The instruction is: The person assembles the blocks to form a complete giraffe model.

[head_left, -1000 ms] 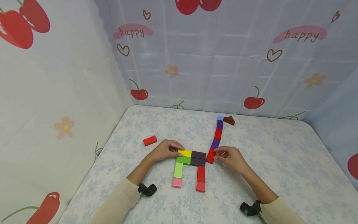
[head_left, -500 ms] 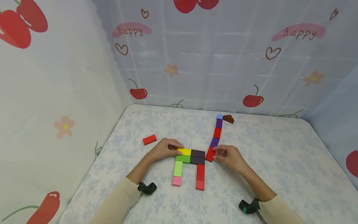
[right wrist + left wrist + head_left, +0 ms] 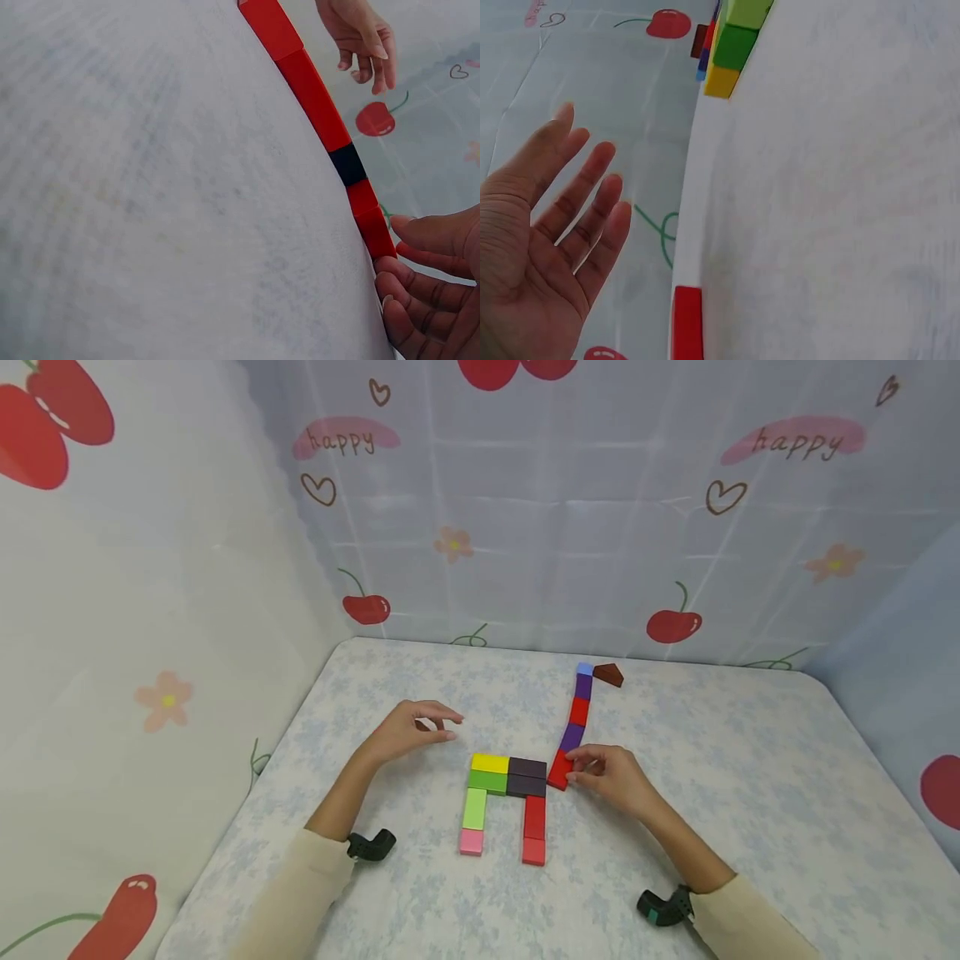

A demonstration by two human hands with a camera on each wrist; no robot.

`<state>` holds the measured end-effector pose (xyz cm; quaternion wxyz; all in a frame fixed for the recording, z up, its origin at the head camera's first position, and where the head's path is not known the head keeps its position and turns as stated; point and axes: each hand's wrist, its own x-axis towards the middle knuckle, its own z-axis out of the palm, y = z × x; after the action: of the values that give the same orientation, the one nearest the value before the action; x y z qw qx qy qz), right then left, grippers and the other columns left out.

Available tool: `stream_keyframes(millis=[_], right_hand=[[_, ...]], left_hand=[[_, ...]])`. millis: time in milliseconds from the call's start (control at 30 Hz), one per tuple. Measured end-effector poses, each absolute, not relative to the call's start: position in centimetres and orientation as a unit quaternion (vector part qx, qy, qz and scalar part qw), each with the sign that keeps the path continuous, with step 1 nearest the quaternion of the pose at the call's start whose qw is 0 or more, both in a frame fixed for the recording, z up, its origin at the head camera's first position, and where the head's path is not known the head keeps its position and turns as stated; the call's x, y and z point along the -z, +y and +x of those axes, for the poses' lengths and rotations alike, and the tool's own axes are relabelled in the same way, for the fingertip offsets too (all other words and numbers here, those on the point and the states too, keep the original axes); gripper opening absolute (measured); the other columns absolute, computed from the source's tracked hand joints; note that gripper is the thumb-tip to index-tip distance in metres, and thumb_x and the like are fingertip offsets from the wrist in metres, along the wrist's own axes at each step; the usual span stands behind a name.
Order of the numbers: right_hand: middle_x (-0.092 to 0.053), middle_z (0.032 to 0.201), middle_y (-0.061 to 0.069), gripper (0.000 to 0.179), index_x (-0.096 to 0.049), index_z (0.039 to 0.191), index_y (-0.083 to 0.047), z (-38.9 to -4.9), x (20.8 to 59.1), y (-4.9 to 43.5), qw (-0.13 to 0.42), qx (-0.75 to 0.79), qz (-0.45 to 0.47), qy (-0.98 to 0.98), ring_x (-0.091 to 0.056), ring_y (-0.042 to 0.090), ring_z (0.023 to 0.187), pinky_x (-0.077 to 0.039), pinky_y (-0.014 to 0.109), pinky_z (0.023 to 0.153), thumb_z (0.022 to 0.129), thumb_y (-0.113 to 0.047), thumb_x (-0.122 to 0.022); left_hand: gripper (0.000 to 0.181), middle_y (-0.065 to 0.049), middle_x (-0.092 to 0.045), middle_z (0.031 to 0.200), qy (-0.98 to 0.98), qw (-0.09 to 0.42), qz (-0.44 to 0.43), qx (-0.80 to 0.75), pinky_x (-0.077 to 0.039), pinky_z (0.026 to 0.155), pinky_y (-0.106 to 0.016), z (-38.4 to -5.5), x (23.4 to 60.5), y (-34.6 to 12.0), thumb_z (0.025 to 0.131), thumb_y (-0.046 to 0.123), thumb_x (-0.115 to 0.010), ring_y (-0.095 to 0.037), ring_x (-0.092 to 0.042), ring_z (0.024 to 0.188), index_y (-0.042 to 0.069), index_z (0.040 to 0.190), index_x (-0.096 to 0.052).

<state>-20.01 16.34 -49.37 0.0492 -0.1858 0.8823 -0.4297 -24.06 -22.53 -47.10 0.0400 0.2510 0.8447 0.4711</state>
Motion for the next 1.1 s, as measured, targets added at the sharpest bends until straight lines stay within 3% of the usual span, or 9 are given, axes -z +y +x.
stream_keyframes(millis=[233, 400, 633, 933, 1100], right_hand=[[-0.069, 0.087, 0.001, 0.029, -0.076, 0.114, -0.004, -20.1, 49.8, 16.2, 0.037, 0.425, -0.192, 0.884, -0.063, 0.016, 0.072, -0.053, 0.025, 0.061, 0.087, -0.009, -0.081], [-0.069, 0.086, 0.001, 0.031, -0.076, 0.116, -0.004, -20.2, 49.9, 16.1, 0.026, 0.424, -0.199, 0.883, -0.062, 0.015, 0.072, -0.053, 0.025, 0.062, 0.086, -0.009, -0.082], [-0.068, 0.085, 0.001, 0.033, -0.075, 0.118, -0.003, -20.0, 49.9, 16.0, 0.021, 0.421, -0.201, 0.884, -0.062, 0.016, 0.070, -0.053, 0.025, 0.064, 0.086, -0.009, -0.082], [-0.069, 0.085, 0.000, 0.039, -0.071, 0.124, -0.002, -19.9, 49.9, 15.9, 0.010, 0.409, -0.188, 0.893, -0.061, 0.014, 0.070, -0.053, 0.025, 0.066, 0.087, -0.010, -0.081], [-0.069, 0.086, 0.001, 0.040, -0.071, 0.124, -0.001, -20.0, 49.9, 15.9, 0.011, 0.408, -0.184, 0.894, -0.061, 0.013, 0.070, -0.053, 0.025, 0.066, 0.087, -0.010, -0.081]], left_hand=[[0.030, -0.004, -0.072, 0.118, 0.864, 0.000, 0.201, -0.462, -0.055, 0.075, -0.031, -23.4, 46.1, -26.2, 0.090, 0.021, -0.080, -0.019, -0.063, 0.092, 0.019, 0.120, -0.077], [0.041, -0.004, -0.068, 0.126, 0.881, -0.012, 0.163, -0.445, -0.057, 0.082, -0.041, -22.8, 46.6, -28.0, 0.087, 0.016, -0.083, -0.028, -0.062, 0.104, 0.012, 0.126, -0.074], [0.053, -0.017, -0.061, 0.128, 0.910, -0.018, 0.141, -0.390, -0.050, 0.094, -0.055, -22.1, 47.9, -29.7, 0.083, 0.011, -0.085, -0.039, -0.057, 0.113, 0.004, 0.133, -0.067], [0.060, -0.017, -0.063, 0.118, 0.920, 0.004, 0.115, -0.374, -0.049, 0.076, -0.039, -21.9, 48.6, -30.2, 0.082, 0.009, -0.086, -0.031, -0.056, 0.099, 0.003, 0.137, -0.064], [0.055, -0.015, -0.065, 0.116, 0.919, 0.009, 0.112, -0.379, -0.051, 0.080, -0.040, -22.0, 48.8, -30.3, 0.083, 0.009, -0.085, -0.029, -0.059, 0.097, 0.001, 0.134, -0.066]])
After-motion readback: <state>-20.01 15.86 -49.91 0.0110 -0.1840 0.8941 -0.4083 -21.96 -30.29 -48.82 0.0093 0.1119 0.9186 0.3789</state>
